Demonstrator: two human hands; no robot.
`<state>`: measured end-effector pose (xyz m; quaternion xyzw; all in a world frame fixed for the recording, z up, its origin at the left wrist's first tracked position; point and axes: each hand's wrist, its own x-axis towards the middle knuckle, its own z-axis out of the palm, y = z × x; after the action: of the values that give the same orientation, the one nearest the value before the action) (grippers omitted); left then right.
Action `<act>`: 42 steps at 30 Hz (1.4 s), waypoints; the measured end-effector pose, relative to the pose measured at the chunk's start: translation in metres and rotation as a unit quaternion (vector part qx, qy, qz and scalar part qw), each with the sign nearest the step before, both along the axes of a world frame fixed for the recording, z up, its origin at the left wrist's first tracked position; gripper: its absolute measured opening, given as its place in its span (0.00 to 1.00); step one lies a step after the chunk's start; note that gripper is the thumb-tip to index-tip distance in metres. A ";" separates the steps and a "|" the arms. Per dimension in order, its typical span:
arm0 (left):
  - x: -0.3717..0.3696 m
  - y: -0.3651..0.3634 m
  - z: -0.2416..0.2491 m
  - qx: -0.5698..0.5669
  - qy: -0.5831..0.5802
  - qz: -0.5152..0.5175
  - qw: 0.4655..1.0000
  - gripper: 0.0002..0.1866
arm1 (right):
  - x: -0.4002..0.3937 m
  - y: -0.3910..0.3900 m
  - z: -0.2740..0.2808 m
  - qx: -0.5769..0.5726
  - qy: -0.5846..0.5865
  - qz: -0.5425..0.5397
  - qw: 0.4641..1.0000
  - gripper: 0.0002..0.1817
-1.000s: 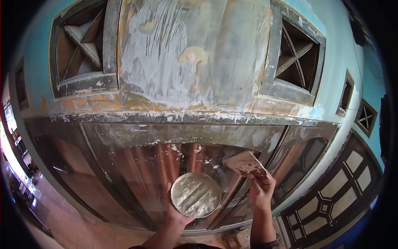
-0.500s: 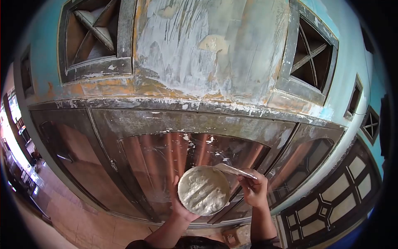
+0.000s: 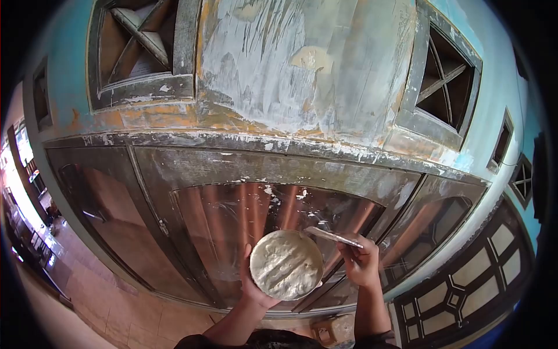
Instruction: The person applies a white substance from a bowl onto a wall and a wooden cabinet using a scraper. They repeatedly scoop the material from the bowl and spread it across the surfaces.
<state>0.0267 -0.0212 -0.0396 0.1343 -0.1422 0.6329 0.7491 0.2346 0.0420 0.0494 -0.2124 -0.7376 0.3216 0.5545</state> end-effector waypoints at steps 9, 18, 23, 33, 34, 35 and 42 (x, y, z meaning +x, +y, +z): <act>-0.001 0.002 -0.005 -0.015 -0.009 0.003 1.000 0.43 | 0.003 0.000 -0.007 -0.025 -0.036 -0.003 0.999 0.09; -0.005 0.005 -0.013 -0.016 -0.011 0.017 1.000 0.42 | 0.006 0.009 -0.038 0.077 -0.220 -0.124 0.965 0.25; -0.006 0.000 -0.010 -0.015 0.002 0.039 0.999 0.42 | 0.034 0.019 -0.051 0.016 -0.284 -0.211 0.935 0.19; 0.001 0.003 -0.013 -0.071 0.015 0.039 0.997 0.43 | 0.041 -0.007 0.034 -0.212 0.048 -0.001 0.976 0.14; 0.001 0.002 -0.016 -0.073 0.015 0.037 0.997 0.43 | 0.037 -0.006 0.037 -0.220 0.000 0.012 0.975 0.15; 0.002 0.003 -0.018 -0.060 0.007 0.035 0.998 0.43 | 0.035 -0.006 0.039 -0.227 -0.047 0.020 0.973 0.15; 0.005 -0.001 -0.004 -0.092 0.030 0.063 0.993 0.42 | 0.025 0.019 0.021 -0.255 -0.201 0.077 0.943 0.14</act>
<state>0.0320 -0.0226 -0.0434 0.0930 -0.0519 0.6849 0.7208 0.2598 0.0610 0.0704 -0.3499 -0.7411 0.4910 0.2952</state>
